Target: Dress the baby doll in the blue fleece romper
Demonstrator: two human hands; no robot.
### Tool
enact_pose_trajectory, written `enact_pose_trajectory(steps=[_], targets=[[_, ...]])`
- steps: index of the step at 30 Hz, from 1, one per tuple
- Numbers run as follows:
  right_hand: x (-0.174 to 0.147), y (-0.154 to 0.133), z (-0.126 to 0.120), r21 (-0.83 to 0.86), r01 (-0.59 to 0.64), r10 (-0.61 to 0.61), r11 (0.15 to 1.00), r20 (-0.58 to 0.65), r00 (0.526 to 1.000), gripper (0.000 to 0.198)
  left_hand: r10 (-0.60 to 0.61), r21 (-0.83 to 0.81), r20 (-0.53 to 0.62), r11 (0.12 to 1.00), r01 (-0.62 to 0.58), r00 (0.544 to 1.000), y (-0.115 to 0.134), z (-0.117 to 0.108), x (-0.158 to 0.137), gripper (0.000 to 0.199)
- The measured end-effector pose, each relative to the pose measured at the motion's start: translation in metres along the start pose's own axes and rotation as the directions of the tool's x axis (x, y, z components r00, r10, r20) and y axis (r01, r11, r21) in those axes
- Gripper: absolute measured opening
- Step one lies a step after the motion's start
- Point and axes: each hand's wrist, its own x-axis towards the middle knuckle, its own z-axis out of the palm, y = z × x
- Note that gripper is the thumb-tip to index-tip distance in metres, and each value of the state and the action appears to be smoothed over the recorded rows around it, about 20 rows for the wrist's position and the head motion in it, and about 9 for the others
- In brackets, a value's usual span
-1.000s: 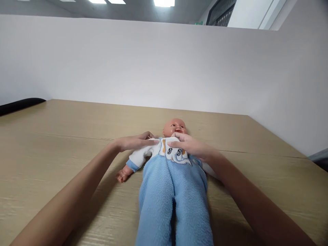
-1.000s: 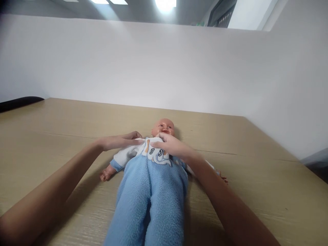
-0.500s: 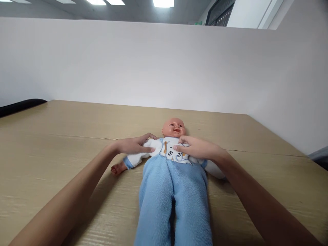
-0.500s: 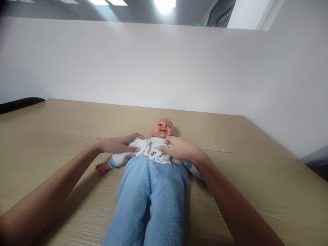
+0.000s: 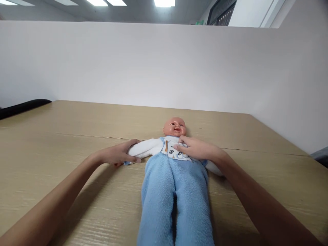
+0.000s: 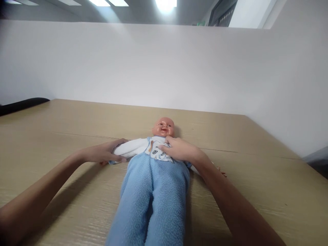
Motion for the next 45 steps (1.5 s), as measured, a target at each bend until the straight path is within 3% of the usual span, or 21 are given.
enact_pose_trajectory(steps=[2, 4, 7, 9, 12, 15, 18, 20, 23, 27, 31, 35, 37, 40, 45], targets=[[-0.005, -0.002, 0.0, 0.024, 0.004, -0.004, 1.0, -0.033, 0.999, 0.042, 0.033, 0.038, -0.06, 0.999, -0.031, 0.998, -0.001, 0.0, 0.003, 0.093], [-0.015, -0.003, 0.001, 0.071, 0.006, 0.0, 0.997, -0.092, 0.996, 0.037, 0.152, 0.104, -0.216, 0.986, -0.132, 0.965, 0.004, 0.002, 0.004, 0.081], [-0.035, 0.009, 0.007, 0.132, 0.062, -0.033, 0.989, -0.212, 0.977, 0.037, 0.359, 0.197, -0.447, 0.933, -0.301, 0.819, 0.028, 0.01, -0.002, 0.058], [-0.053, 0.028, 0.013, 0.076, 0.14, -0.111, 0.987, -0.301, 0.947, 0.04, 0.419, 0.212, -0.502, 0.908, -0.362, 0.757, 0.053, 0.018, -0.008, 0.051], [-0.084, 0.068, 0.02, -0.125, 0.142, -0.181, 0.982, -0.397, 0.9, 0.043, 0.555, 0.254, -0.464, 0.83, -0.496, 0.691, 0.098, 0.036, -0.011, 0.041], [-0.114, 0.109, 0.027, -0.178, 0.125, -0.187, 0.976, -0.39, 0.902, 0.054, 0.696, 0.348, -0.354, 0.718, -0.603, 0.624, 0.14, 0.058, 0.003, 0.036], [-0.136, 0.139, 0.033, -0.166, 0.125, -0.179, 0.978, -0.371, 0.911, 0.06, 0.743, 0.499, -0.263, 0.651, -0.572, 0.616, 0.171, 0.079, 0.036, 0.04], [-0.144, 0.15, 0.037, -0.118, 0.114, -0.151, 0.986, -0.374, 0.915, 0.06, 0.717, 0.551, -0.206, 0.647, -0.527, 0.666, 0.182, 0.091, 0.061, 0.043], [-0.146, 0.156, 0.04, 0.056, 0.11, -0.079, 0.992, -0.397, 0.915, 0.062, 0.678, 0.595, -0.15, 0.643, -0.482, 0.72, 0.185, 0.103, 0.091, 0.037], [-0.142, 0.152, 0.036, 0.373, 0.093, 0.085, 0.923, -0.434, 0.897, 0.059, 0.71, 0.6, -0.175, 0.626, -0.498, 0.682, 0.176, 0.109, 0.106, 0.021], [-0.13, 0.138, 0.027, 0.582, 0.12, 0.209, 0.804, -0.467, 0.859, 0.062, 0.775, 0.52, -0.226, 0.609, -0.599, 0.591, 0.171, 0.111, 0.101, 0.016], [-0.101, 0.124, 0.024, 0.724, 0.321, 0.229, 0.611, -0.55, 0.803, 0.059, 0.824, 0.502, -0.243, 0.559, -0.66, 0.512, 0.173, 0.113, 0.093, 0.017], [-0.083, 0.12, 0.025, 0.713, 0.421, 0.181, 0.56, -0.601, 0.779, 0.057, 0.844, 0.514, -0.257, 0.532, -0.673, 0.471, 0.174, 0.114, 0.089, 0.017], [-0.06, 0.114, 0.027, 0.661, 0.497, 0.081, 0.563, -0.642, 0.762, 0.059, 0.875, 0.547, -0.291, 0.483, -0.683, 0.386, 0.172, 0.117, 0.085, 0.016], [-0.043, 0.11, 0.042, 0.466, 0.534, -0.136, 0.706, -0.65, 0.748, 0.048, 0.928, 0.654, -0.325, 0.359, -0.666, 0.181, 0.167, 0.12, 0.083, 0.014]])
